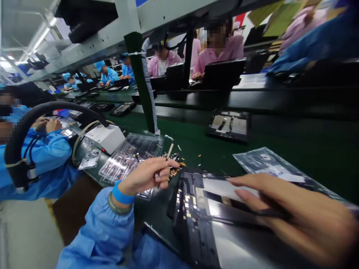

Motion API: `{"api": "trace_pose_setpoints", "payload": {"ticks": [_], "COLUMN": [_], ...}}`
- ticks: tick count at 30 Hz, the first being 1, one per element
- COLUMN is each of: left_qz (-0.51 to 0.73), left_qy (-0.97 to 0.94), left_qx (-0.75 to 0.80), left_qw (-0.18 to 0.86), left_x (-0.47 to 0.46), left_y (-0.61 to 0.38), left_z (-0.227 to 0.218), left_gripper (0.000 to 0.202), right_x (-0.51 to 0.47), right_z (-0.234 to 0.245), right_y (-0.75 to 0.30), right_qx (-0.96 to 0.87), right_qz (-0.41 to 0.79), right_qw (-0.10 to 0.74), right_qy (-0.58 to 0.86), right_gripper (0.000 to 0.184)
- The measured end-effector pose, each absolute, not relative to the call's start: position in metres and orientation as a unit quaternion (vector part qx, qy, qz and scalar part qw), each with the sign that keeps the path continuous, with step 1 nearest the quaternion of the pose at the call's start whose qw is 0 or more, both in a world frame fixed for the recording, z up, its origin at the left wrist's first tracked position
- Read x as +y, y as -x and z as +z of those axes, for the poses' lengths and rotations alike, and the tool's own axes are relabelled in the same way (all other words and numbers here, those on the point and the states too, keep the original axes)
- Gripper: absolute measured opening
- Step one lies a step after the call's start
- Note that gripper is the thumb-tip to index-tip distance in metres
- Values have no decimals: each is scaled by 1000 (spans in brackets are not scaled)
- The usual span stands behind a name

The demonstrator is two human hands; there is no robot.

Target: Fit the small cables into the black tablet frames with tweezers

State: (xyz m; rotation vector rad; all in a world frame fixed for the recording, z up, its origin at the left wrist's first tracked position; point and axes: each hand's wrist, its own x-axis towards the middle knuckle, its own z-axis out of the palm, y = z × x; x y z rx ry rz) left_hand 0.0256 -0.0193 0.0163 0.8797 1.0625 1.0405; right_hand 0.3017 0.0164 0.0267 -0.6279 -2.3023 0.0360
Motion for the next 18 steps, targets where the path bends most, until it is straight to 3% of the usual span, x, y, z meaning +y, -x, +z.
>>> {"api": "trace_pose_setpoints", "payload": {"ticks": [4,9,12,15,18], "left_qz": [396,330,277,267,299], "left_qy": [-476,-695,-767,-775,-742], "left_qx": [449,543,537,546,558], "left_qw": [644,335,213,173,223], "left_x": [-36,-49,-55,-59,-57], "left_y": [-66,-91,-100,-107,-107], "left_z": [19,19,17,15,15], "left_gripper": [23,24,23,22,14], "right_x": [4,1,-6,-11,-11], "right_z": [27,25,28,31,32], "right_y": [-274,-264,-264,-265,-269], "right_qx": [-926,-919,-919,-913,-917], "right_qz": [-26,-129,-159,-206,-167], "right_qw": [330,345,332,316,315], "right_qy": [179,140,139,154,176], "right_gripper": [25,23,26,30,32]}}
